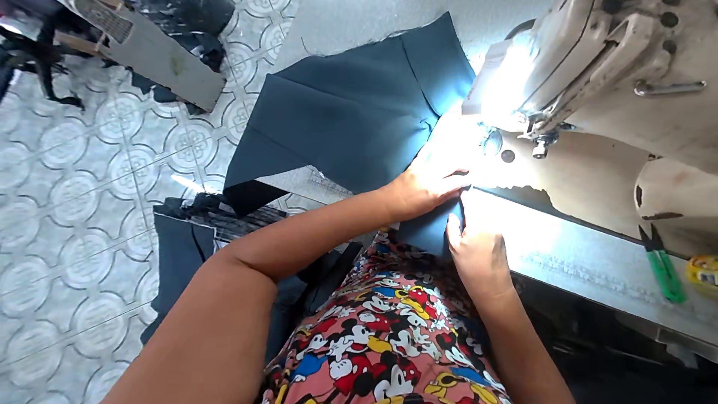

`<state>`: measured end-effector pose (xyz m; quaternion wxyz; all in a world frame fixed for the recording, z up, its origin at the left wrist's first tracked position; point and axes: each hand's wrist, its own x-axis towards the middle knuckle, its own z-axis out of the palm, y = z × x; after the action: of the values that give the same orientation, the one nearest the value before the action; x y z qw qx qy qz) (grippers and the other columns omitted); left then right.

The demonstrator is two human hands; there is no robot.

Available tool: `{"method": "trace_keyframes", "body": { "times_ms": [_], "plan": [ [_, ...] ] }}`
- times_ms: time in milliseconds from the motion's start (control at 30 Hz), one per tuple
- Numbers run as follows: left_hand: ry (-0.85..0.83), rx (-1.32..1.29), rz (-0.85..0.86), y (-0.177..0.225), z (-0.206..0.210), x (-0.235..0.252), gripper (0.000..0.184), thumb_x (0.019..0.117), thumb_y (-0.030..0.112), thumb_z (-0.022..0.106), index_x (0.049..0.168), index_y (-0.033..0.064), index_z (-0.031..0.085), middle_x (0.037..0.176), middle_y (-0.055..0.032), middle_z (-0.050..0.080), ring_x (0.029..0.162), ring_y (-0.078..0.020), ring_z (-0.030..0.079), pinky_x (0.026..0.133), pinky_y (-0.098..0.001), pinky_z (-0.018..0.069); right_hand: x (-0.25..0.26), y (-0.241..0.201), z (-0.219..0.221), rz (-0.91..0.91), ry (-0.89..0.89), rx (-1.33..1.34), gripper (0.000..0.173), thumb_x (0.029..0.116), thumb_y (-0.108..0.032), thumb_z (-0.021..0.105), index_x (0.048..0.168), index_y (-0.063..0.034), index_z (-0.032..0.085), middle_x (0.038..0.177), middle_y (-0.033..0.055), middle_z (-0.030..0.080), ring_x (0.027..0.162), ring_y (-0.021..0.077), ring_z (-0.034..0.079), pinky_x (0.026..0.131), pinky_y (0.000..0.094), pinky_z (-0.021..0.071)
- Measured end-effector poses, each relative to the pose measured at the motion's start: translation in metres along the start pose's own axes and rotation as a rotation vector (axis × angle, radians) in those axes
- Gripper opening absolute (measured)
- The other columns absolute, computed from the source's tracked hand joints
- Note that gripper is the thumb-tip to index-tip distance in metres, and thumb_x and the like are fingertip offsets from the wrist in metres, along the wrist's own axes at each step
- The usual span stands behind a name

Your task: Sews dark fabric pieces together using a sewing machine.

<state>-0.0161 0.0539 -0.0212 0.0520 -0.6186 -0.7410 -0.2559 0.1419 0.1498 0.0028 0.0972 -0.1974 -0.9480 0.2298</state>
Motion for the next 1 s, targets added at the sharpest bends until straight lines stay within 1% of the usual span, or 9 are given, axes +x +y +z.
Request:
{"method": "trace_keyframes", "body": {
  "times_ms": [167,367,467,567,700,767,800,867,1000],
  "plan": [
    [0.008,-0.049,-0.020,-0.007,0.002,0.008,0.030,0.1075,0.023,0.050,0.125,0.0139,0.073,0.133,-0.0096,0.068,0.131,-0.0308,0.059,0.113,-0.0674,0.0322,0.009,0.001,-0.002,-0.023,0.003,-0.043,0.041,0.1000,-0.014,0.058,0.135,0.0059,0.061,0.091,0.0226,0.073,0.078,0.0376,0.073,0.068,0.0504,0.0595],
    [0.084,-0.067,0.045,-0.036,0.010,0.031,0.030,0.1061,0.026,0.052,0.121,0.0137,0.075,0.127,-0.0105,0.069,0.126,-0.0303,0.059,0.109,-0.0544,0.0391,0.038,0.005,-0.003,-0.065,0.035,-0.086,0.037,0.1000,-0.012,0.055,0.130,0.0080,0.061,0.091,0.0244,0.071,0.077,0.0401,0.072,0.065,0.0530,0.0577],
    [-0.006,-0.065,-0.015,-0.045,0.011,0.039,0.034,0.1079,0.031,0.047,0.126,0.0162,0.072,0.137,-0.0101,0.064,0.138,-0.0330,0.051,0.114,-0.0681,0.0282,0.049,0.006,-0.005,-0.084,0.023,-0.089,0.036,0.1003,-0.009,0.053,0.130,0.0101,0.060,0.101,0.0275,0.070,0.085,0.0421,0.072,0.070,0.0539,0.0579],
    [-0.016,-0.049,-0.005,-0.049,0.011,0.042,0.035,0.1080,0.031,0.046,0.125,0.0166,0.072,0.135,-0.0108,0.064,0.137,-0.0341,0.052,0.113,-0.0718,0.0266,0.052,0.007,-0.002,-0.134,0.058,-0.135,0.033,0.0994,-0.007,0.054,0.127,0.0117,0.061,0.104,0.0293,0.069,0.084,0.0428,0.071,0.068,0.0539,0.0571],
    [0.067,0.007,0.067,-0.028,0.000,0.038,0.025,0.1045,0.012,0.052,0.109,0.0099,0.077,0.117,-0.0114,0.071,0.121,-0.0301,0.061,0.111,-0.0539,0.0380,0.039,0.012,-0.003,-0.090,0.076,0.090,0.034,0.1026,-0.011,0.052,0.130,0.0072,0.061,0.098,0.0232,0.071,0.078,0.0353,0.071,0.067,0.0499,0.0584],
    [0.137,-0.087,0.045,-0.023,0.006,0.029,0.022,0.1015,0.006,0.055,0.105,0.0055,0.077,0.110,-0.0138,0.073,0.113,-0.0286,0.065,0.105,-0.0441,0.0469,0.022,0.016,-0.004,-0.122,0.091,0.169,0.037,0.0998,-0.004,0.049,0.135,0.0019,0.061,0.099,0.0187,0.072,0.077,0.0290,0.071,0.067,0.0444,0.0581],
    [0.154,-0.122,0.034,-0.023,0.009,0.024,0.023,0.1011,0.005,0.055,0.108,0.0039,0.077,0.112,-0.0149,0.073,0.115,-0.0286,0.065,0.106,-0.0424,0.0475,0.012,0.018,-0.003,-0.119,0.103,0.165,0.039,0.0981,-0.002,0.050,0.135,-0.0024,0.063,0.104,0.0165,0.073,0.083,0.0272,0.072,0.071,0.0427,0.0596],
    [0.178,-0.152,0.043,-0.025,0.011,0.018,0.022,0.1015,0.004,0.055,0.109,0.0033,0.076,0.116,-0.0150,0.072,0.119,-0.0286,0.063,0.108,-0.0422,0.0448,-0.003,0.021,0.002,-0.140,0.181,0.067,0.034,0.0968,-0.002,0.055,0.129,-0.0038,0.067,0.099,0.0171,0.072,0.082,0.0312,0.072,0.069,0.0436,0.0586],
    [0.204,-0.185,0.016,-0.024,0.009,0.020,0.023,0.1026,0.006,0.055,0.109,0.0027,0.077,0.117,-0.0161,0.073,0.122,-0.0306,0.063,0.112,-0.0438,0.0427,-0.012,0.027,0.007,-0.167,0.216,0.004,0.024,0.0975,-0.018,0.066,0.117,-0.0096,0.076,0.099,0.0149,0.074,0.091,0.0320,0.071,0.075,0.0440,0.0575]
  ]
}}
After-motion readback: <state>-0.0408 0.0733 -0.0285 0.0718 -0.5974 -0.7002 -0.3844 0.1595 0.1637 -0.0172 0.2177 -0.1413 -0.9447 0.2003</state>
